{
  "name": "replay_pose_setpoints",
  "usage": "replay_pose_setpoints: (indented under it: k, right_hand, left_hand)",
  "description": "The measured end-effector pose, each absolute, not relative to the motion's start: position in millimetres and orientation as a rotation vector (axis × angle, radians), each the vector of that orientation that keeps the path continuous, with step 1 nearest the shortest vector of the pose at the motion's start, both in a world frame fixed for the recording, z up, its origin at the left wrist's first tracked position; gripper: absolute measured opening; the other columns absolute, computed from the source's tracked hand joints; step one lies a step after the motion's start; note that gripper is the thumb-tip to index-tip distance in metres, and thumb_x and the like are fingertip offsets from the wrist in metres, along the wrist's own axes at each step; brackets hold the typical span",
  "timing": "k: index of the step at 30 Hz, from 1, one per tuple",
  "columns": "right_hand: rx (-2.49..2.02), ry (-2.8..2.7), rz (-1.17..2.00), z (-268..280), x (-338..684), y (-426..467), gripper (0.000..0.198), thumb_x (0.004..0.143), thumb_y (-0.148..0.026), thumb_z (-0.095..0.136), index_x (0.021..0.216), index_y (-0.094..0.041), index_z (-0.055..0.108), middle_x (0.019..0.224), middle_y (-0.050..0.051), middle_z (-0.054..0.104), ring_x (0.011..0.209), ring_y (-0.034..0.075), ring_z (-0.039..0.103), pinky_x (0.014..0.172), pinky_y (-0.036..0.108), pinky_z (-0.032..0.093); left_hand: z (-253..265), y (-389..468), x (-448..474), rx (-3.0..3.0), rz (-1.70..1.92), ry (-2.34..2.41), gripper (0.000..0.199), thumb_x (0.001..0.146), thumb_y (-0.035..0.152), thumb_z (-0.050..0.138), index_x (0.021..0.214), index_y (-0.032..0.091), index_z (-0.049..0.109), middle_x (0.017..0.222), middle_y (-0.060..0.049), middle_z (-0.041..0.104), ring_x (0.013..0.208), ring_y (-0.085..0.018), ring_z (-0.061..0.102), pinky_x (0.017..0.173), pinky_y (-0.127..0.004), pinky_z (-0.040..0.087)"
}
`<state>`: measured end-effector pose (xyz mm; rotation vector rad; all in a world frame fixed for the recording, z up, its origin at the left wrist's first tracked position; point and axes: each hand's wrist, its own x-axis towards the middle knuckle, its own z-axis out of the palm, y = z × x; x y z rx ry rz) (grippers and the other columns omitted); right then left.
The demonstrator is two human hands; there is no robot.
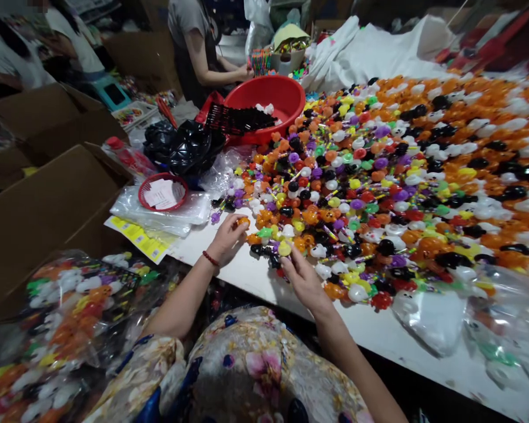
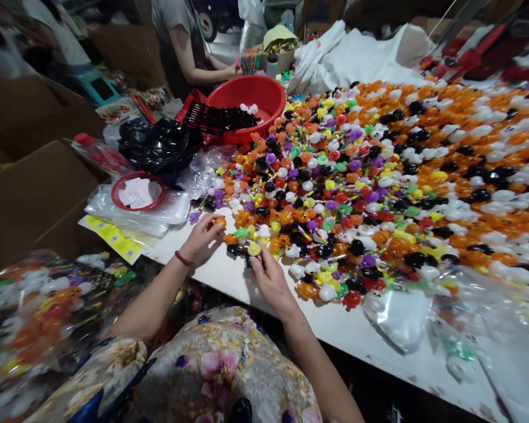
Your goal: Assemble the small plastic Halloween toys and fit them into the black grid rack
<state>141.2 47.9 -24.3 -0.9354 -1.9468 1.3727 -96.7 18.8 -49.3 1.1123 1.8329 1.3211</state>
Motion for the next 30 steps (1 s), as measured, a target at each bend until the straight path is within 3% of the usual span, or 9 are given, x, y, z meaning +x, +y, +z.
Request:
replay_pose_setpoints:
  k: [2, 8, 15, 19, 25, 30]
  right_hand:
    - [-0.812, -2.044, 1.283, -24, 135, 47, 0.037, 0.098, -0.04, 0.046, 0.127, -0.024, 0.063, 0.125, 0.008, 0.067, 0.119, 0.023, 0.06, 0.104, 0.04, 0.046]
    - [-0.653, -2.191, 0.9, -19, 128, 50, 0.035, 0.098, -0.029, 0.049, 0.129, -0.024, 0.064, 0.101, 0.009, 0.073, 0.092, 0.021, 0.068, 0.089, 0.035, 0.055]
    - [-0.63, -2.352, 0.622, -24, 134, 45, 0.034, 0.099, -0.023, 0.045, 0.129, -0.019, 0.062, 0.094, 0.012, 0.068, 0.088, 0.024, 0.064, 0.078, 0.036, 0.057]
    - [-0.62, -2.412, 0.59, -17, 138, 42, 0.034, 0.099, -0.021, 0.042, 0.126, -0.016, 0.063, 0.09, 0.012, 0.067, 0.085, 0.024, 0.063, 0.076, 0.036, 0.057]
    - [-0.588, -2.404, 0.745, -10, 139, 39, 0.025, 0.097, -0.018, 0.047, 0.11, -0.018, 0.068, 0.084, 0.009, 0.066, 0.078, 0.021, 0.063, 0.071, 0.031, 0.055]
    - [-0.632, -2.406, 0.776, -19, 134, 28, 0.025, 0.096, -0.014, 0.045, 0.099, -0.018, 0.069, 0.076, 0.006, 0.063, 0.07, 0.019, 0.061, 0.064, 0.028, 0.052]
  left_hand:
    - [-42, 6, -89, 0.94, 1.354, 1.675, 0.036, 0.082, 0.045, 0.059, 0.106, 0.018, 0.065, 0.091, -0.003, 0.06, 0.073, -0.014, 0.055, 0.068, -0.027, 0.048]
    - [-26, -14, -65, 0.844, 1.291, 1.462, 0.041, 0.075, 0.056, 0.065, 0.091, 0.018, 0.059, 0.072, 0.003, 0.054, 0.06, -0.01, 0.044, 0.056, -0.021, 0.037]
    - [-19, -16, -44, 1.111, 1.214, 1.482, 0.045, 0.085, 0.063, 0.049, 0.082, 0.019, 0.053, 0.066, 0.005, 0.045, 0.06, -0.011, 0.04, 0.06, -0.024, 0.036]
    - [-19, -17, -39, 1.275, 1.148, 1.594, 0.048, 0.086, 0.065, 0.041, 0.079, 0.02, 0.055, 0.069, 0.002, 0.051, 0.067, -0.014, 0.046, 0.065, -0.026, 0.039]
    - [-21, -21, -31, 1.316, 1.046, 1.733, 0.052, 0.09, 0.063, 0.028, 0.067, 0.021, 0.048, 0.061, 0.002, 0.045, 0.06, -0.014, 0.044, 0.059, -0.026, 0.036]
    - [-28, -28, -13, 1.285, 0.99, 1.895, 0.049, 0.093, 0.056, 0.025, 0.064, 0.022, 0.045, 0.059, 0.001, 0.05, 0.06, -0.015, 0.049, 0.06, -0.027, 0.037]
